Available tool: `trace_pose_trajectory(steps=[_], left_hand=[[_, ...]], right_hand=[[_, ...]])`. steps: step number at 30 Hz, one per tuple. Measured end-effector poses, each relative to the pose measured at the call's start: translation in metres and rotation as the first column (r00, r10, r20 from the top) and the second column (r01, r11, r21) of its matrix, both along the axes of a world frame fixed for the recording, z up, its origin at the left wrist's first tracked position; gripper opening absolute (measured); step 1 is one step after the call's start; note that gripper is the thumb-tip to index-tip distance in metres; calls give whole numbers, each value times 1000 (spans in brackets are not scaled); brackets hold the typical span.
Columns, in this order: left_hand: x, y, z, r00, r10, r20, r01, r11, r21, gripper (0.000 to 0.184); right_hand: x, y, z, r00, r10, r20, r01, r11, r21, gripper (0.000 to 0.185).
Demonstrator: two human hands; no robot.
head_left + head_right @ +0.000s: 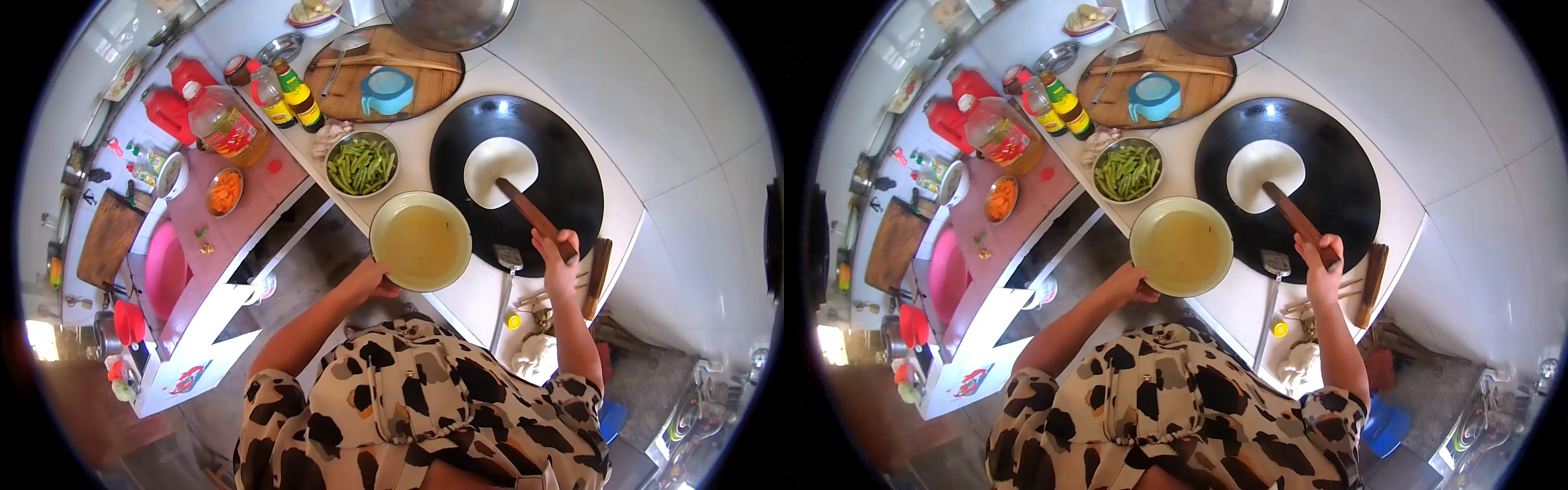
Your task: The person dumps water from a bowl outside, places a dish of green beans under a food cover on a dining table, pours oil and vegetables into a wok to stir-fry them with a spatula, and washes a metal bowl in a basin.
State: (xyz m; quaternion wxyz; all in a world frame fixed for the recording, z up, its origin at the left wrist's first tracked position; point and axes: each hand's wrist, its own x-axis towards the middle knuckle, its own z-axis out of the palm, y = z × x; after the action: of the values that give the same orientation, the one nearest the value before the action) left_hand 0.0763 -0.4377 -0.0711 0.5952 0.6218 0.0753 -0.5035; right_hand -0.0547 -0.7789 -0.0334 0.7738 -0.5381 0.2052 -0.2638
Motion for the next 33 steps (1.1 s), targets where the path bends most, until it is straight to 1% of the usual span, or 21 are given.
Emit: trace_pose_trajectory(steps=[3,4,7,8,9,11,13,14,15,17,18,19,20,21,23,25,27,29,31,33], left_hand=[[3,1,-1,1000,-10,1,10,1000,17,38],[4,0,0,1000,-15,-3,15,1000,23,37],[7,-2,8,999,-43,-3,43,998,48,37],[7,-2,11,999,-45,-4,46,998,38,37],[7,-1,13,999,-48,-5,48,998,28,37],[7,1,12,999,-34,-5,34,999,23,38],[8,0,4,1000,-24,0,24,1000,18,39],[8,-2,3,999,-33,9,33,999,26,39],[8,-2,3,999,-45,18,44,998,33,39],[7,-5,3,999,-42,-1,42,997,69,38],[8,-6,0,998,-55,-17,56,997,62,38],[9,-5,-3,998,-58,-33,60,996,60,37],[9,-4,-6,997,-55,-50,58,996,61,37],[8,-4,-9,997,-56,-58,58,997,51,36],[6,-3,-15,996,-39,-75,41,999,32,35],[1,-7,-13,998,-3,-55,2,1000,-13,34],[-7,-3,-14,997,52,-59,-54,998,-24,34],[-7,-2,-27,991,109,-80,-110,994,-15,33],[-11,0,-29,988,139,-72,-139,990,3,32],[-12,6,-31,980,167,-108,-170,985,-23,33]], right_hand=[[-23,16,24,992,125,34,-116,972,-203,24],[-30,22,29,984,177,18,-168,960,-224,25],[-44,44,33,965,264,2,-237,869,-435,27],[-50,49,36,950,311,-37,-285,808,-517,25],[-52,52,31,946,312,-84,-286,689,-666,27],[-54,54,29,918,396,-30,-203,402,-893,28],[-60,58,22,905,424,-31,-154,258,-954,28],[-62,60,26,912,411,-7,-89,181,-980,24],[-76,60,20,912,397,-107,-230,276,-933,24],[-82,59,33,932,361,-28,-208,472,-857,24],[-85,56,31,956,286,68,-146,663,-734,24],[-92,47,25,982,178,57,-104,774,-625,23],[-95,35,23,989,49,141,21,888,-459,22],[-92,23,28,976,-87,199,139,954,-266,21],[-102,-22,30,928,-334,163,364,904,-224,15],[-114,-82,13,834,-540,113,552,824,-128,12],[-124,-141,-5,803,-569,180,592,797,-122,12],[-136,-190,-24,725,-685,72,688,725,-26,10],[-143,-224,-48,704,-710,29,708,705,42,10],[-155,-249,-70,765,-639,81,615,762,205,14]])
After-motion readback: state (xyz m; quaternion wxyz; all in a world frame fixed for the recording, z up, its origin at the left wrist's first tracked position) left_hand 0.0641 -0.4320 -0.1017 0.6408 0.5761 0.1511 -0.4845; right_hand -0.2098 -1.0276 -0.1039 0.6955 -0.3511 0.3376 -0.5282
